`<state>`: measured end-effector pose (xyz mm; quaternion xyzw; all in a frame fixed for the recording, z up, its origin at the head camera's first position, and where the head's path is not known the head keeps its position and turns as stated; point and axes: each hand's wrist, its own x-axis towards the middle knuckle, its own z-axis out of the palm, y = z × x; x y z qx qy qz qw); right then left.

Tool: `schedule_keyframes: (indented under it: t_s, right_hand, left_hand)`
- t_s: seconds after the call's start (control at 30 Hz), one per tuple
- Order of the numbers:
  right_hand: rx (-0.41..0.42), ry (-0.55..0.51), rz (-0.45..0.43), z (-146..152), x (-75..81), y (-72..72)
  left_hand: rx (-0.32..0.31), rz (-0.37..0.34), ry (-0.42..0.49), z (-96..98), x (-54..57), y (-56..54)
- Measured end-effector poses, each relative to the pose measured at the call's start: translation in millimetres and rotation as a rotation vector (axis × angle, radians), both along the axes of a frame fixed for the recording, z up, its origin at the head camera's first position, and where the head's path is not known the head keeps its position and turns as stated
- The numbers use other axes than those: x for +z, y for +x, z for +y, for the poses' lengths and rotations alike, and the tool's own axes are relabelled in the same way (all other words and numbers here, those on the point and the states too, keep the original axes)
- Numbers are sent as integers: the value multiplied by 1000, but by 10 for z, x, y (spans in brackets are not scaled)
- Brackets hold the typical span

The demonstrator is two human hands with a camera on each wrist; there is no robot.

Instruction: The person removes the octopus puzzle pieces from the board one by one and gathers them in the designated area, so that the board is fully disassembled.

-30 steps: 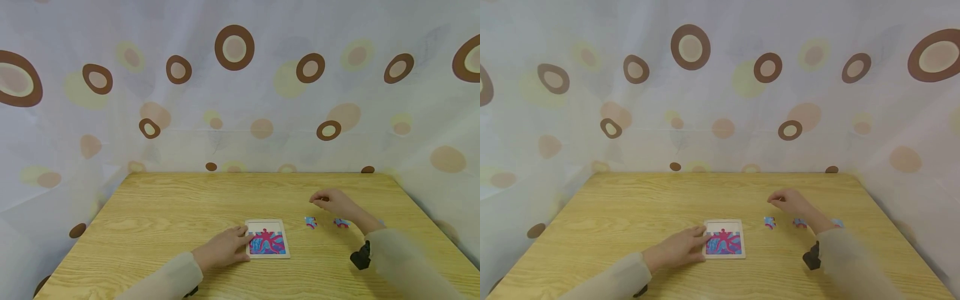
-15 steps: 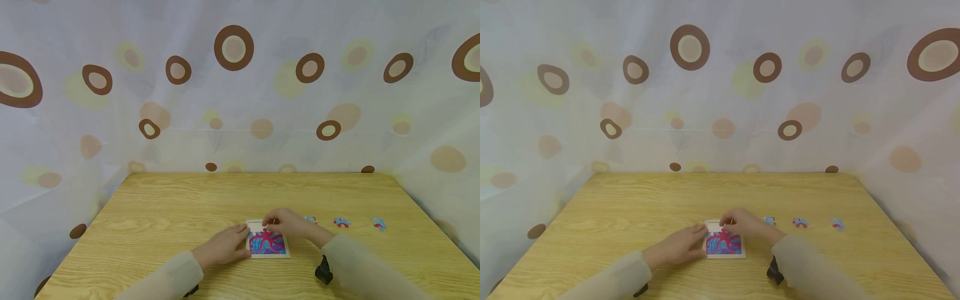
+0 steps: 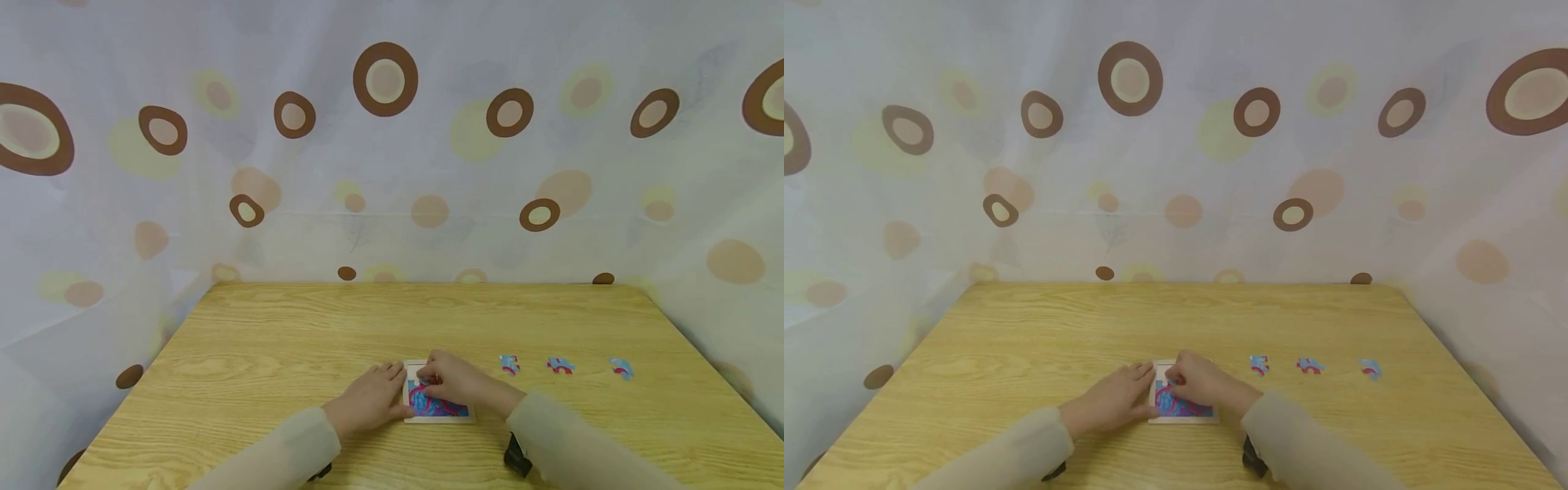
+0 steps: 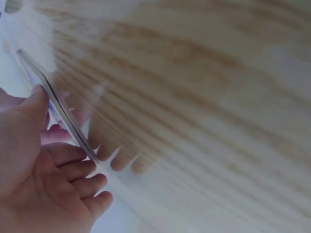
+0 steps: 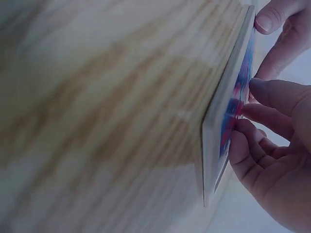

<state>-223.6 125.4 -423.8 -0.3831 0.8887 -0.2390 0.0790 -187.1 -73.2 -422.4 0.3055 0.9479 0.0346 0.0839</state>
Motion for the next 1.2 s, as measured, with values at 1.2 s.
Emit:
schedule_keyframes:
  t_s: [1.2]
  right_hand:
    - [-150, -132, -132, -31, 28, 15]
  left_hand:
    - [-9, 6, -59, 41, 46, -11]
